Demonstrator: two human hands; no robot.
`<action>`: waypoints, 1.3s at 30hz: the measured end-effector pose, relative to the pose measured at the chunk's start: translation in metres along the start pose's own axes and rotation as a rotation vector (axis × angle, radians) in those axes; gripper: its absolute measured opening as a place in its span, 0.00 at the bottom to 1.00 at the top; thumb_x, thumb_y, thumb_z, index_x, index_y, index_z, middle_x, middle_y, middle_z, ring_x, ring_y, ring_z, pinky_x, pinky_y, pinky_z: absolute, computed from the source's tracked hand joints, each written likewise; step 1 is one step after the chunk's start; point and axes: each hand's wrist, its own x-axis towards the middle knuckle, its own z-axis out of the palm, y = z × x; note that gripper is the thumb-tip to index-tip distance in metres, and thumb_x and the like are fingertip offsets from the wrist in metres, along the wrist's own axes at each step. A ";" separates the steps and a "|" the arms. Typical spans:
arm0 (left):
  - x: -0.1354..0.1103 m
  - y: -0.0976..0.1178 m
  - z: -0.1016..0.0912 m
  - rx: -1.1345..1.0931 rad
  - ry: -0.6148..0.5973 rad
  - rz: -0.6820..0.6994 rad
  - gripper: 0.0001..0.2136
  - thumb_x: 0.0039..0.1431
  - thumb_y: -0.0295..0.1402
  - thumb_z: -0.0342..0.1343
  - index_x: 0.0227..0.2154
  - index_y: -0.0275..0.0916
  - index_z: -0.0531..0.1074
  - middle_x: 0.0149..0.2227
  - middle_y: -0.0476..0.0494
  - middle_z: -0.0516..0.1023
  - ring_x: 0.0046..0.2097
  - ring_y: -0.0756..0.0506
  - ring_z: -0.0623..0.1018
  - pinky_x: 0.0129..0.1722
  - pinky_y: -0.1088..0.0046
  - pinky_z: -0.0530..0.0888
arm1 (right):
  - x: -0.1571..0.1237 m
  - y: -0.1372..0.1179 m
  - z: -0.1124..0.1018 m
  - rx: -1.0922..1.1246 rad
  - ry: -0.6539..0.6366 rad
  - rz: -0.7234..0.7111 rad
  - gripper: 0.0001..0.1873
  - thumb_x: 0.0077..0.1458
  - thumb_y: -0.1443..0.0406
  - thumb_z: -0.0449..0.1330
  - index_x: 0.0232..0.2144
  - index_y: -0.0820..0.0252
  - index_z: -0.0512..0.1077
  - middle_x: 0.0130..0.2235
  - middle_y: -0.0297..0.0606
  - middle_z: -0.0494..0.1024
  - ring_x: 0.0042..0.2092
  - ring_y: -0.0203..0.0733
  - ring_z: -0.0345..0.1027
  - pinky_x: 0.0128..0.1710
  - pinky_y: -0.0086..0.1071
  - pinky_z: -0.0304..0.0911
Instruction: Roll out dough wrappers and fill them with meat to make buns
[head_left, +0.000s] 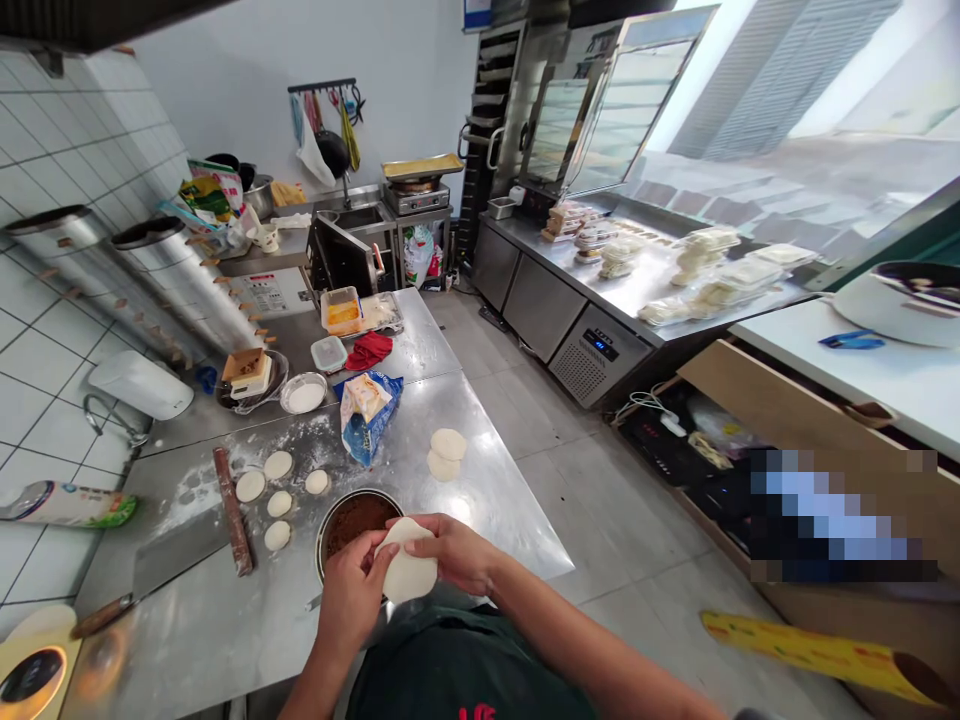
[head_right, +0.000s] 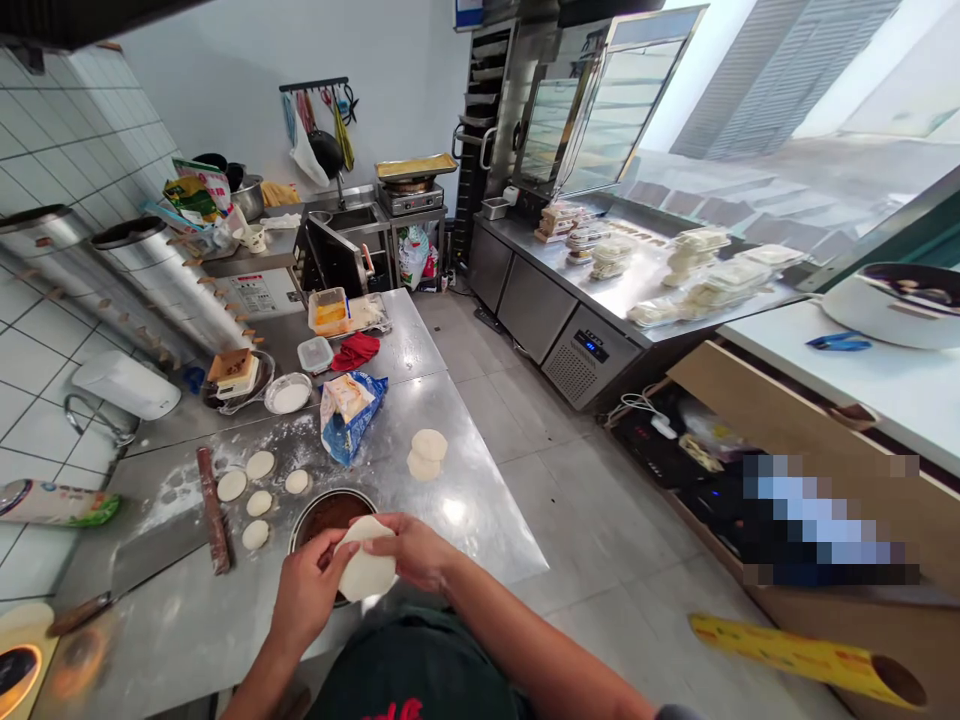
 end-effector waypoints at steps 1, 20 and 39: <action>-0.001 -0.001 0.001 0.014 0.021 0.016 0.20 0.63 0.51 0.56 0.43 0.41 0.81 0.41 0.42 0.86 0.37 0.44 0.82 0.39 0.70 0.78 | 0.001 0.004 -0.002 -0.037 -0.009 0.032 0.27 0.41 0.57 0.77 0.43 0.65 0.80 0.38 0.43 0.83 0.37 0.44 0.77 0.43 0.38 0.69; 0.014 -0.124 -0.021 1.045 -0.196 -0.038 0.12 0.67 0.33 0.52 0.40 0.39 0.81 0.44 0.39 0.82 0.53 0.37 0.74 0.53 0.61 0.69 | -0.062 -0.065 -0.013 0.382 -0.017 -0.093 0.32 0.63 0.46 0.54 0.60 0.61 0.70 0.65 0.53 0.69 0.64 0.61 0.64 0.63 0.60 0.59; 0.054 -0.143 -0.019 0.960 -0.214 -0.114 0.22 0.68 0.26 0.40 0.59 0.43 0.71 0.52 0.38 0.77 0.44 0.44 0.81 0.45 0.68 0.75 | 0.026 0.058 -0.074 0.561 0.199 0.067 0.25 0.62 0.50 0.55 0.46 0.66 0.74 0.47 0.53 0.81 0.55 0.55 0.74 0.55 0.49 0.69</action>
